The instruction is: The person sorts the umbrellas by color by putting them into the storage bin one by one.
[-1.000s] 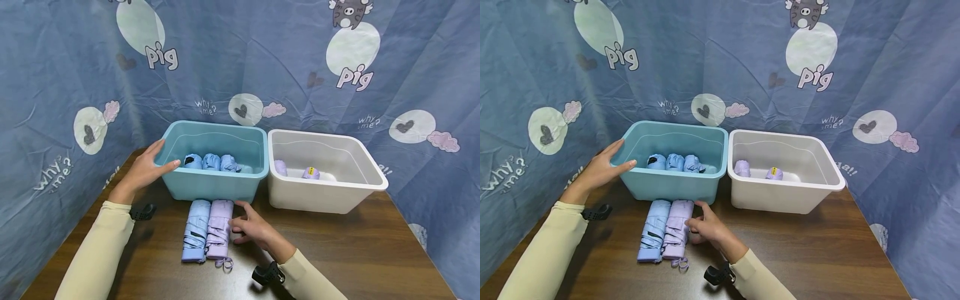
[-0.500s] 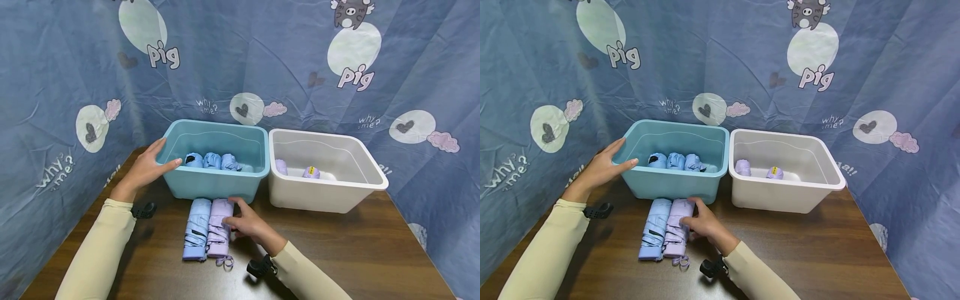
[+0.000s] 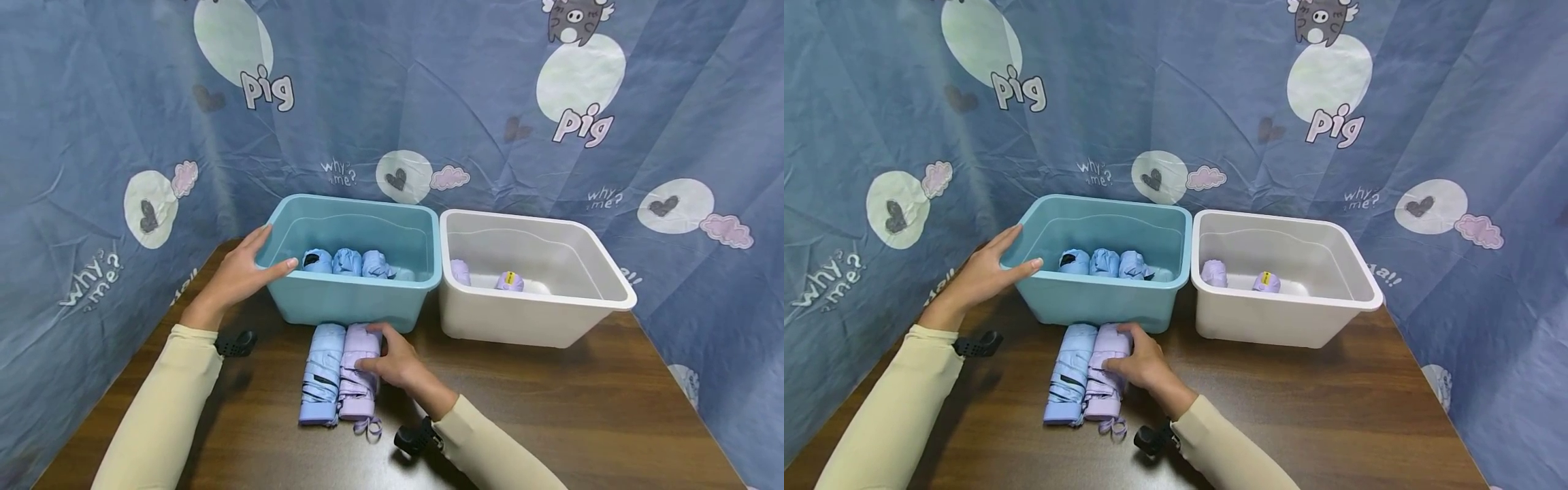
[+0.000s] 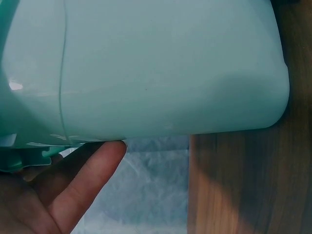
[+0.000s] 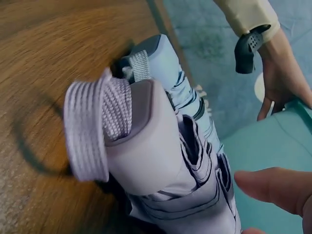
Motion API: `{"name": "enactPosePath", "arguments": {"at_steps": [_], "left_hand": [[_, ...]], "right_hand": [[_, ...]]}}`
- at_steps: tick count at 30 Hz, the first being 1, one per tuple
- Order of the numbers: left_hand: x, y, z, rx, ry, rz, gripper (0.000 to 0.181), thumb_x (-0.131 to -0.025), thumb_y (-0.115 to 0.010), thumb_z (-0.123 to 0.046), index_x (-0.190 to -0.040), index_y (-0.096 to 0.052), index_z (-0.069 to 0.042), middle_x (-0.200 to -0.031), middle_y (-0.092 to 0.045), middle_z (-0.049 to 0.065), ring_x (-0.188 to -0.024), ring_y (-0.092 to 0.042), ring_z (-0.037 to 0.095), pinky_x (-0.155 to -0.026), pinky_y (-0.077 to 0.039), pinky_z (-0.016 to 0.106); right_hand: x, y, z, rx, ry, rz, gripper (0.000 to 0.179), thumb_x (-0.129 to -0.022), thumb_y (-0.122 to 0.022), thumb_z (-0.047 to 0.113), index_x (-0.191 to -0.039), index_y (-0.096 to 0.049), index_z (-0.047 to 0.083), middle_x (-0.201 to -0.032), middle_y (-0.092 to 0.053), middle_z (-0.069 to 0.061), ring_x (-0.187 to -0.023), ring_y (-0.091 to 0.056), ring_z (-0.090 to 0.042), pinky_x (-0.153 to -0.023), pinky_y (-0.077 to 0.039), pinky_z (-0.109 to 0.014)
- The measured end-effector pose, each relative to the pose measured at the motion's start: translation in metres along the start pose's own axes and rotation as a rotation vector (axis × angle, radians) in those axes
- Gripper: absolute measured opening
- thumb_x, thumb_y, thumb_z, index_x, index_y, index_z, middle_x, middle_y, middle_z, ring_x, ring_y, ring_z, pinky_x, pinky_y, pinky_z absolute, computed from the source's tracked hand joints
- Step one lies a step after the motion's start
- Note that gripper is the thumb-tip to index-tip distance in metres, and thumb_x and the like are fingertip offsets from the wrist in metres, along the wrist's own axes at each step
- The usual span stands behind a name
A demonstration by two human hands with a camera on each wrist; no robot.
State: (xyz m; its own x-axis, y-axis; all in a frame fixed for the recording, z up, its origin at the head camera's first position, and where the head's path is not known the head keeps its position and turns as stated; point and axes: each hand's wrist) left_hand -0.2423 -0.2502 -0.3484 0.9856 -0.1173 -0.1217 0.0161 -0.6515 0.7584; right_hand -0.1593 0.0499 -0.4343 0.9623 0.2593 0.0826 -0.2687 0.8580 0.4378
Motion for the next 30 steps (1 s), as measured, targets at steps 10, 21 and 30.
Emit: {"name": "enactPosePath", "arguments": {"at_steps": [10, 21, 30], "left_hand": [[0.0007, -0.0008, 0.0005, -0.005, 0.016, 0.004, 0.103, -0.083, -0.063, -0.062, -0.157, -0.006, -0.019, -0.162, -0.004, 0.008, -0.143, -0.015, 0.043, -0.103, -0.023, 0.07], [-0.001, -0.0009, 0.0018, -0.001, 0.0, -0.004, 0.101, -0.084, -0.063, -0.061, -0.157, -0.006, -0.018, -0.162, -0.004, 0.007, -0.143, -0.017, 0.043, -0.103, -0.024, 0.07], [-0.0006, -0.0008, 0.0032, 0.013, 0.006, -0.007, 0.102, -0.083, -0.063, -0.061, -0.156, -0.006, -0.019, -0.162, -0.004, 0.006, -0.144, -0.014, 0.04, -0.104, -0.023, 0.068]], "right_hand": [[0.0006, -0.0046, -0.0021, -0.081, 0.007, -0.003, 0.065, -0.071, -0.08, -0.002, -0.131, -0.056, 0.011, -0.078, -0.058, -0.011, -0.069, -0.055, -0.016, -0.053, -0.048, -0.028], [-0.0006, -0.0068, -0.0024, 0.02, 0.068, 0.003, 0.07, -0.075, -0.079, 0.009, -0.139, -0.052, 0.016, -0.135, -0.054, -0.014, -0.115, -0.052, -0.03, -0.094, -0.043, -0.046], [0.0023, -0.0089, -0.0039, 0.032, 0.122, 0.001, 0.058, -0.075, -0.078, 0.006, -0.129, -0.062, 0.016, -0.132, -0.058, -0.01, -0.112, -0.054, -0.028, -0.091, -0.045, -0.044]]}}
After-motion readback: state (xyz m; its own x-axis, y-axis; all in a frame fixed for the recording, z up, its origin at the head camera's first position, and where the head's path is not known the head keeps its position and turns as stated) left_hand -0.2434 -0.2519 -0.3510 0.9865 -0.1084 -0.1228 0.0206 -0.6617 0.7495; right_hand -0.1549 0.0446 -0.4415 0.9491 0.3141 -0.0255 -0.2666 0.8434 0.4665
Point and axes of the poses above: each hand's wrist, its own x-axis away from the middle knuckle, its own y-axis out of the back of the hand, z = x × y
